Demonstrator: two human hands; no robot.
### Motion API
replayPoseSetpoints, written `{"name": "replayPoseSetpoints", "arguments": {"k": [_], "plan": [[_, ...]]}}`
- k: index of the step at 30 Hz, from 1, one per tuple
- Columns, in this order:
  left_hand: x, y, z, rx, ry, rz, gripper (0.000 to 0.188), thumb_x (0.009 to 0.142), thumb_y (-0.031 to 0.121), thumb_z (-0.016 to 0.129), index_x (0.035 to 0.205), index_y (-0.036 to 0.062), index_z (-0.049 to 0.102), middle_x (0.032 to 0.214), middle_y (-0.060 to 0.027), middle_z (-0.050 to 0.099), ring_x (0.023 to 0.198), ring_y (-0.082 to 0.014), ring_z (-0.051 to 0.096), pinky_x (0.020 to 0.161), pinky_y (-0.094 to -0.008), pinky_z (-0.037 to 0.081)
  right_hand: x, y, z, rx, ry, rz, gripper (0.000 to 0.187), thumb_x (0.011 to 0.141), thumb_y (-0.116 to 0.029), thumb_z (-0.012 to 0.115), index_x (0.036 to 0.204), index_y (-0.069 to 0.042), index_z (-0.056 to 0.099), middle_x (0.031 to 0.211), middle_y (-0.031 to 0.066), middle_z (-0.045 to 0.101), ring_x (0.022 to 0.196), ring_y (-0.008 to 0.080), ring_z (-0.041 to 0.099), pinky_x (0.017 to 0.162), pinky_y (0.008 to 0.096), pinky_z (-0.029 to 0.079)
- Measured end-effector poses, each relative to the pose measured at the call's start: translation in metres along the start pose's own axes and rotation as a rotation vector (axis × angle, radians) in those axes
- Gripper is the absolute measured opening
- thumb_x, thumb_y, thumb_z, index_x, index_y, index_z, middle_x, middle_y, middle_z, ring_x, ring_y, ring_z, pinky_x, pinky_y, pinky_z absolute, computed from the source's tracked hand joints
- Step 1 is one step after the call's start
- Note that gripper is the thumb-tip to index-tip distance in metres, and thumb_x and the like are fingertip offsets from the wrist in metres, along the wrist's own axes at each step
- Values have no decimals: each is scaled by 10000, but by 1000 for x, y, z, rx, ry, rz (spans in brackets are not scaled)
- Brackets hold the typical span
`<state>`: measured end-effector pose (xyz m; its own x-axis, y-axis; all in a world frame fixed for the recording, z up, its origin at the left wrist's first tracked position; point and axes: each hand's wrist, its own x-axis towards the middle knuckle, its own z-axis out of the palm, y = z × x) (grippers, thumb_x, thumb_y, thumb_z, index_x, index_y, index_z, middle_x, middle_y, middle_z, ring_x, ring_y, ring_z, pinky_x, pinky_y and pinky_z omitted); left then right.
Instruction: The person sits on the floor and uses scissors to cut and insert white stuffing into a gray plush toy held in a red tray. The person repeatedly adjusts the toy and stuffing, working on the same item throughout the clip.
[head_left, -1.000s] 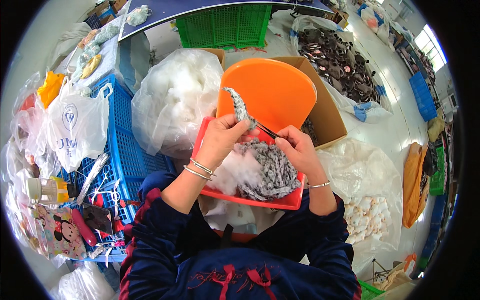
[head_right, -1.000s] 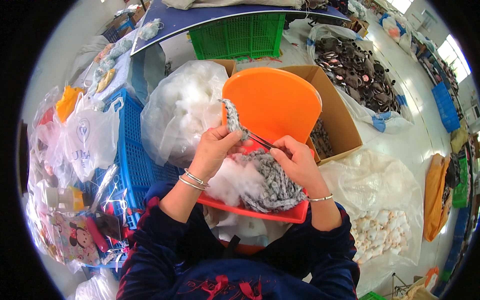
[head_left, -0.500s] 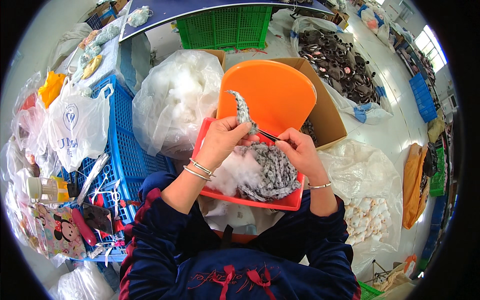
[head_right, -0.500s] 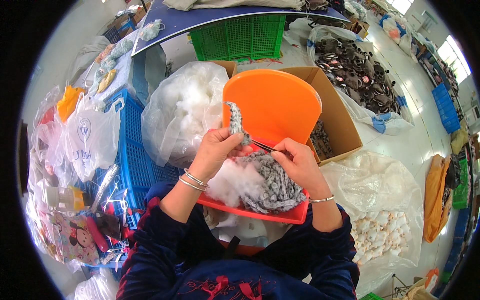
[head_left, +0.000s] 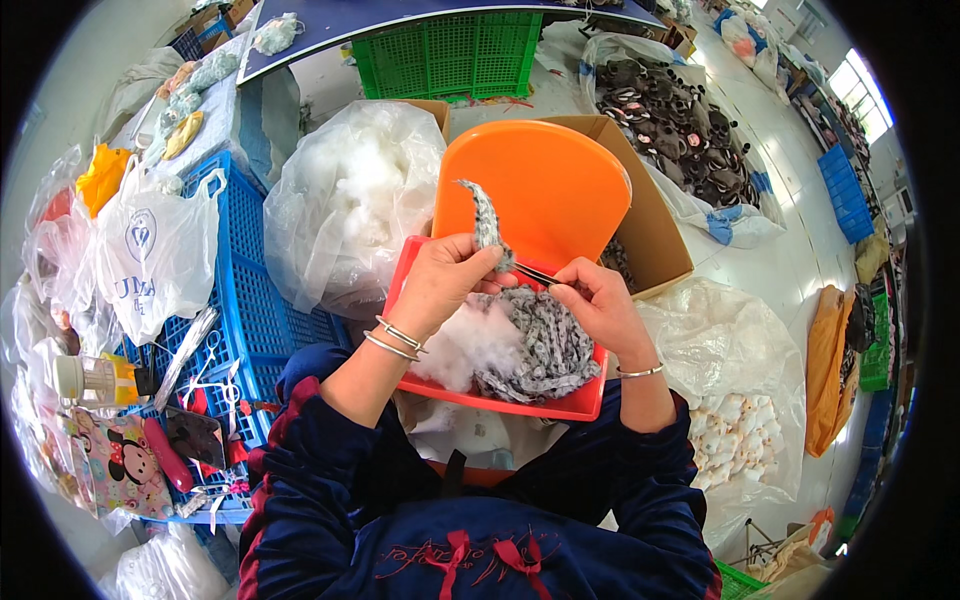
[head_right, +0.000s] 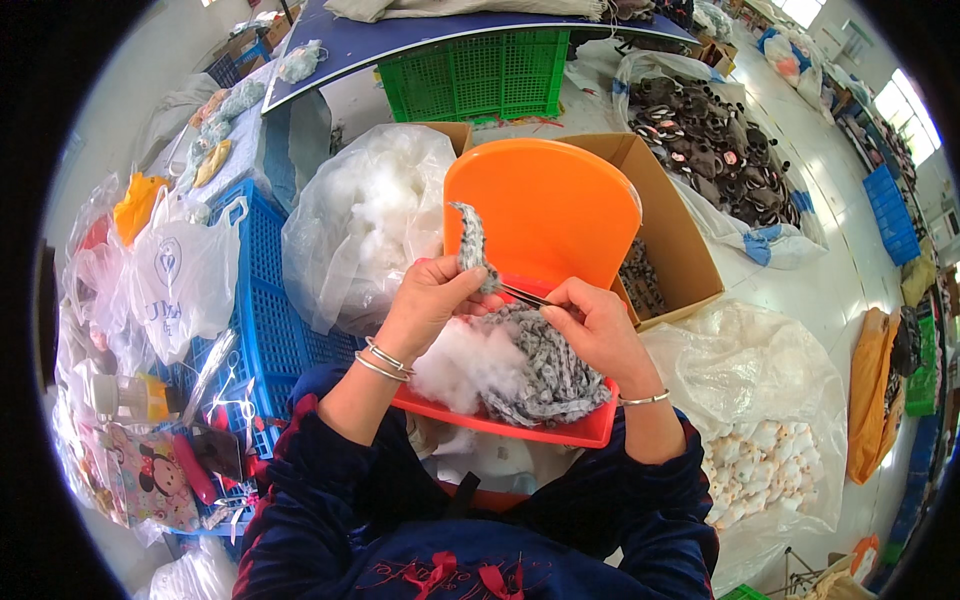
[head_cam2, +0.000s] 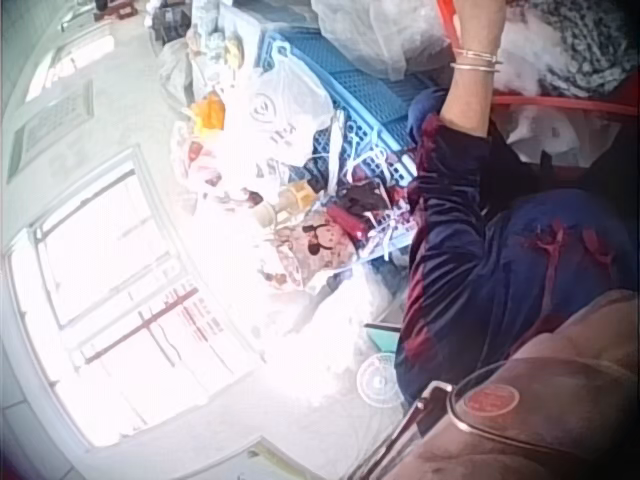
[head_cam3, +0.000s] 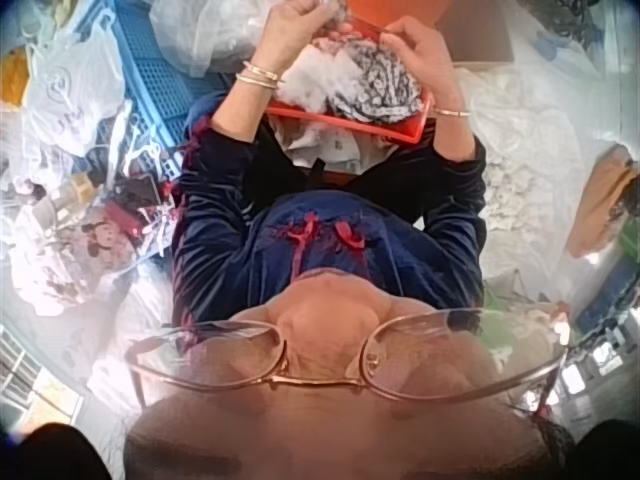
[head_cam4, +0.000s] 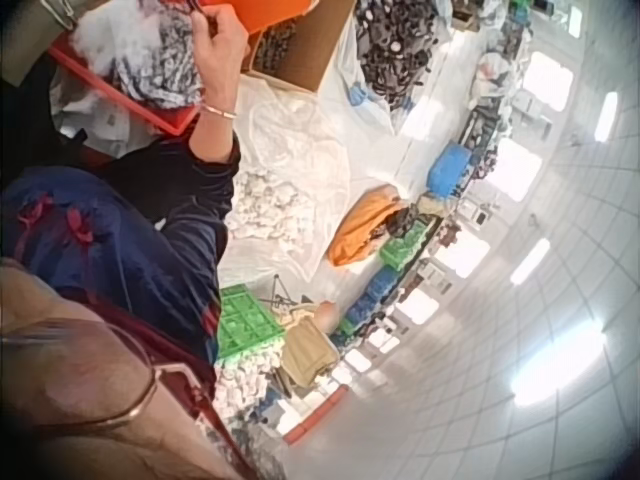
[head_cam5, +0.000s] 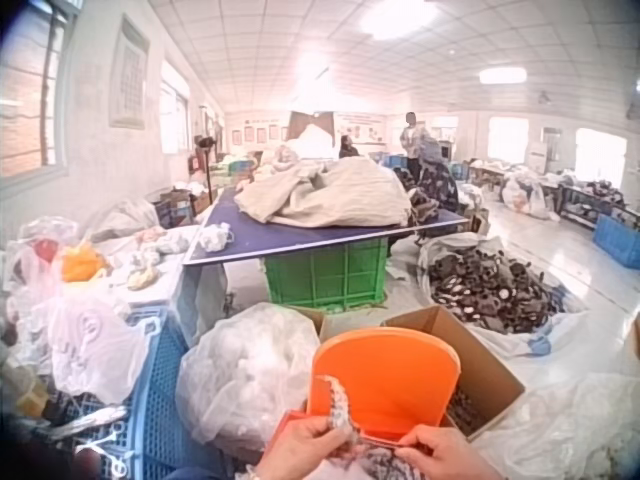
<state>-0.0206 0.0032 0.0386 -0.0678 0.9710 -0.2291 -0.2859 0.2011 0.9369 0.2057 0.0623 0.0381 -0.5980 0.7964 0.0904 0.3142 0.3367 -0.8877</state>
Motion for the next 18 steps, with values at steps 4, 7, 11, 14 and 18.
{"name": "replayPoseSetpoints", "arguments": {"k": [4,7,11,14,18], "plan": [[-1,0,0,5,-11,4,208,945,179,607,966,-15,679,831,-113,716,762,-140,697,663,-231,547,0,3,1,-10,11,-21,105,874,-67,658,855,15,594,665,-1,552,600,54,475,539,230,388],[0,0,0,12,-9,4,208,945,179,606,969,-14,679,833,-114,717,763,-140,697,665,-230,547,0,2,0,-2,1,-5,106,875,-67,656,853,15,593,662,1,551,601,55,477,540,231,388],[0,0,-1,-4,-11,9,211,944,183,608,974,-13,680,834,-118,717,753,-137,694,666,-232,547,0,4,0,-19,3,-27,110,878,-71,653,848,17,593,664,9,561,604,60,486,544,236,394],[0,1,-1,2,-19,-2,210,942,179,606,985,-11,682,849,-110,721,765,-128,692,664,-234,545,0,3,0,-23,11,-29,115,878,-74,654,848,19,592,667,13,567,606,62,491,545,238,397],[1,3,-6,130,-55,7,184,930,183,624,947,8,679,826,-24,684,740,-88,668,622,-205,516,-1,6,0,3,27,-37,121,878,-78,656,849,21,592,671,22,569,607,67,497,548,238,403]]}}
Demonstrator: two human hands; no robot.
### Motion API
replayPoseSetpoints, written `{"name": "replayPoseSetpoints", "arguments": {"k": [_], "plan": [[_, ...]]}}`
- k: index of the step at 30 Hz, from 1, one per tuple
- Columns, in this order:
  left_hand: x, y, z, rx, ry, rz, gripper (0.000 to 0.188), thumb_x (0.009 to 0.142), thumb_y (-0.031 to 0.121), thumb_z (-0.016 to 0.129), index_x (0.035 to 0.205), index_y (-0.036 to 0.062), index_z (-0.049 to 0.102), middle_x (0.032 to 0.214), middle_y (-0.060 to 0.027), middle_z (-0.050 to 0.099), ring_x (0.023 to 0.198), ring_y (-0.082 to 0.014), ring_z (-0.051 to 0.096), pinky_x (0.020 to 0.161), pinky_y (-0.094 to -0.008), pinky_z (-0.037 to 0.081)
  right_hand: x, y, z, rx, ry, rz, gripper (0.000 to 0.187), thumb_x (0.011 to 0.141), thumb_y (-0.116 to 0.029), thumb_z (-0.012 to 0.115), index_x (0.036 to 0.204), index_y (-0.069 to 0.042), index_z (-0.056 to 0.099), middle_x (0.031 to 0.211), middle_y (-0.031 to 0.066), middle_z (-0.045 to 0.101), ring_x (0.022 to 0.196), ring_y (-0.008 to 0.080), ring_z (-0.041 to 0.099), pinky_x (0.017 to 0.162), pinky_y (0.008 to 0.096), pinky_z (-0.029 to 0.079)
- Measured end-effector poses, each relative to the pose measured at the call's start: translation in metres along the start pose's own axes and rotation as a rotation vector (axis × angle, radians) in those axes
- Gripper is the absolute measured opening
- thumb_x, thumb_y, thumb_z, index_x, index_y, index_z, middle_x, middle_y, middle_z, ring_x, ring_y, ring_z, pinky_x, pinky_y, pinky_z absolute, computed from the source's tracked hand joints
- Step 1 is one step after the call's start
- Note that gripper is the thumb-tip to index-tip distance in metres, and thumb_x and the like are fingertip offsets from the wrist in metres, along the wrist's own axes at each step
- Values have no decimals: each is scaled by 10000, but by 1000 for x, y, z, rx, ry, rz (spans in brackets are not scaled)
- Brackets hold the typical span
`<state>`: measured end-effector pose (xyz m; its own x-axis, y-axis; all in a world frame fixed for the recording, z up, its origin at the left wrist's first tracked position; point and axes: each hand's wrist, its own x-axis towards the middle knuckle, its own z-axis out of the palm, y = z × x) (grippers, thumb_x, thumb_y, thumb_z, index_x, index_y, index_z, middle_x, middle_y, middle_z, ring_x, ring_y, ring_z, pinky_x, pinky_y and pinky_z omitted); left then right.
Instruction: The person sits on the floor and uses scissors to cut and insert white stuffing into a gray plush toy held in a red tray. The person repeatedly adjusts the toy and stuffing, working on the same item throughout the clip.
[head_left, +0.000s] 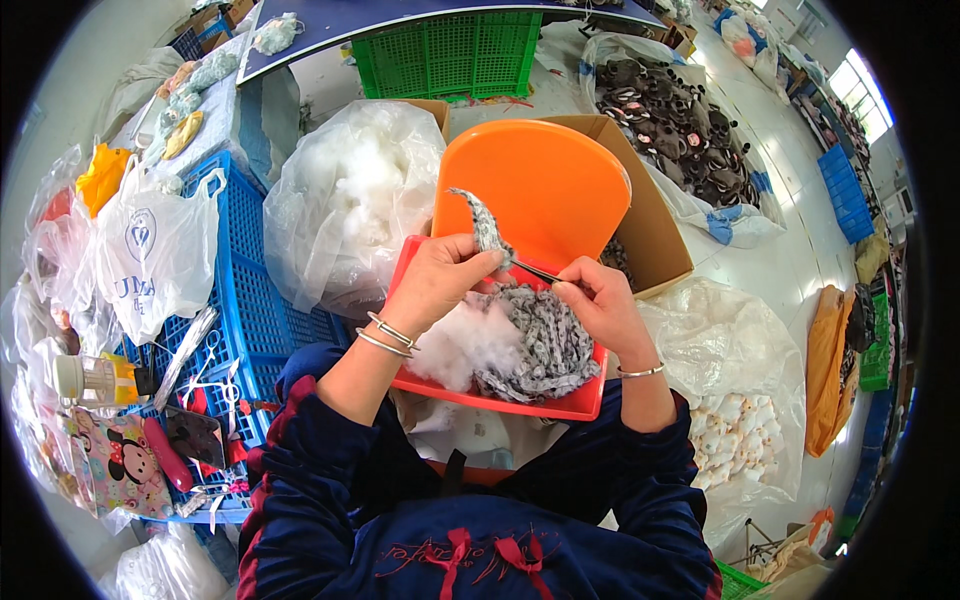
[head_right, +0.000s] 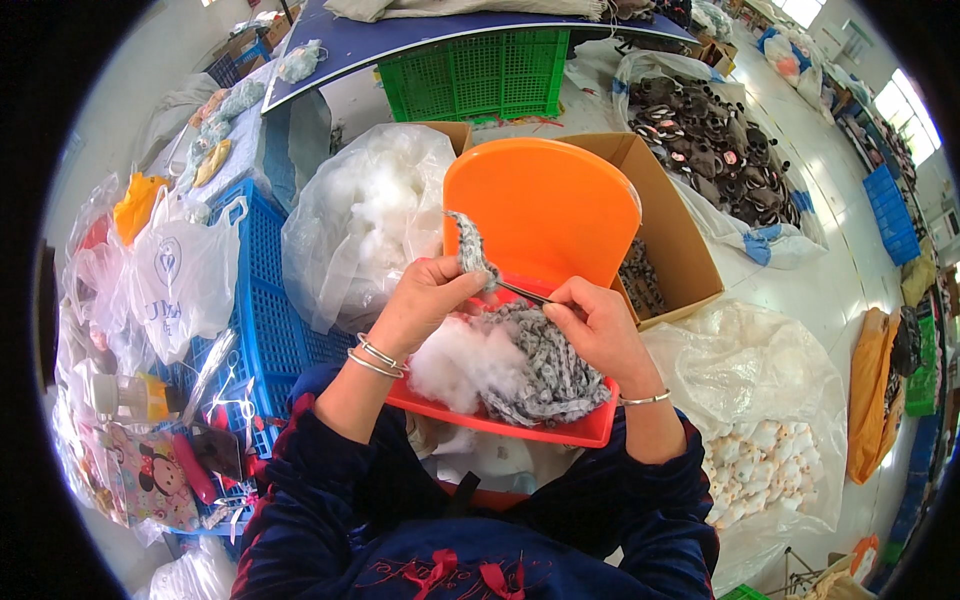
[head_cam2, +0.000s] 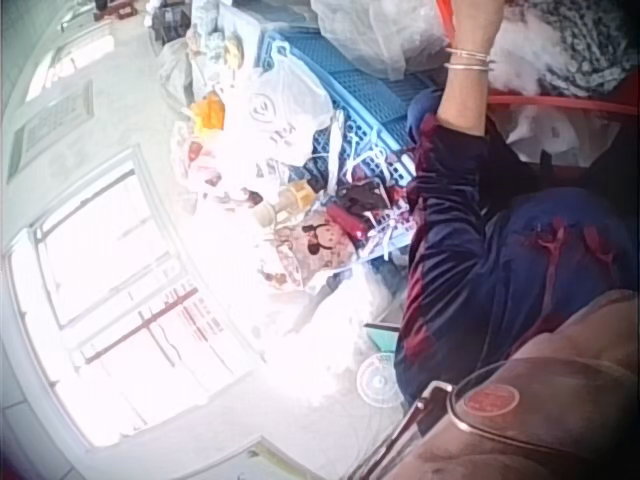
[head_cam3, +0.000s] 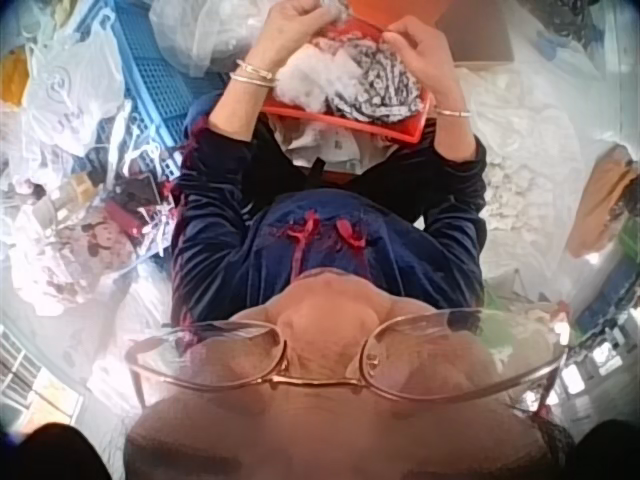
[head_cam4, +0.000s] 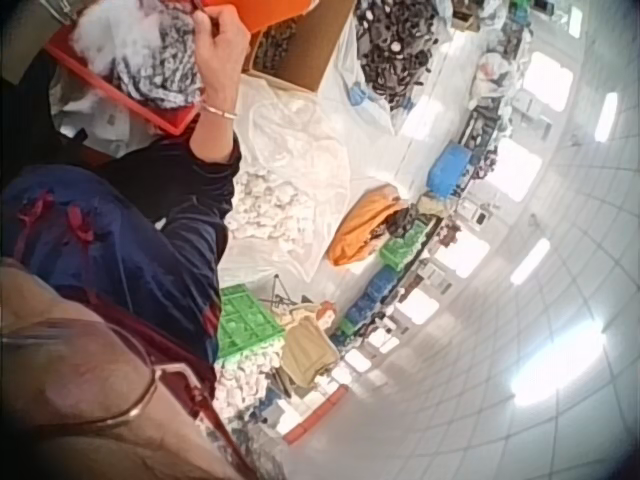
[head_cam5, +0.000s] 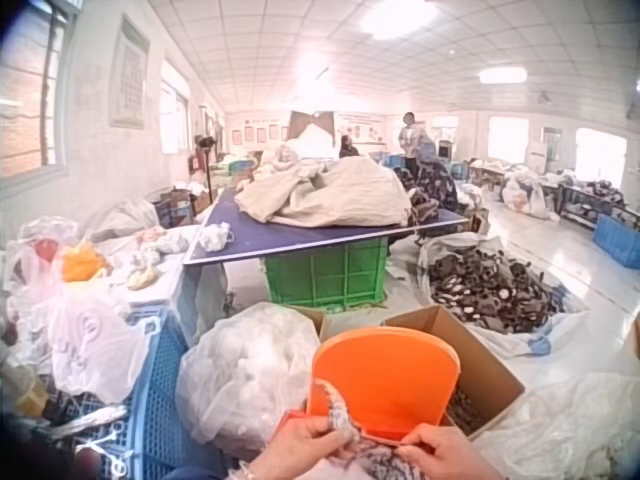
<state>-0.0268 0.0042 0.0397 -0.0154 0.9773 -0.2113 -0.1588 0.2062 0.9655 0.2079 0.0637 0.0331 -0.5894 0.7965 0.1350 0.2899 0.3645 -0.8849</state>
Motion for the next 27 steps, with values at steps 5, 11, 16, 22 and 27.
{"name": "replayPoseSetpoints", "arguments": {"k": [5,11,16,22,27], "plan": [[3,-7,-2,69,43,52,205,895,214,672,839,18,687,712,-3,657,621,-46,589,562,-196,471,-1,-2,-2,-16,-16,7,125,880,-80,657,850,23,593,672,27,570,604,69,501,548,236,406],[2,-7,-4,113,34,71,270,885,238,697,717,32,648,647,-8,635,563,-50,573,519,-204,462,-2,-5,-1,-50,-21,-8,113,875,-71,659,848,18,595,677,22,569,598,62,492,540,234,396],[0,-1,-4,153,-4,46,284,889,248,695,707,36,648,650,-14,636,568,-52,570,528,-203,455,-3,-8,1,-14,-36,0,112,877,-72,660,845,13,594,669,12,553,592,61,481,535,232,387],[-2,-9,6,79,3,81,264,891,238,691,766,5,683,651,-18,633,577,-62,573,526,-213,450,-7,6,20,230,-11,67,112,908,-89,638,858,-5,585,718,-32,538,640,29,451,559,208,371],[-5,-8,17,66,58,88,227,907,196,655,815,-4,708,744,-46,689,631,-67,599,574,-204,461,-8,7,41,543,7,151,113,941,-112,616,894,-24,562,756,-64,512,670,8,414,583,190,355]]}}
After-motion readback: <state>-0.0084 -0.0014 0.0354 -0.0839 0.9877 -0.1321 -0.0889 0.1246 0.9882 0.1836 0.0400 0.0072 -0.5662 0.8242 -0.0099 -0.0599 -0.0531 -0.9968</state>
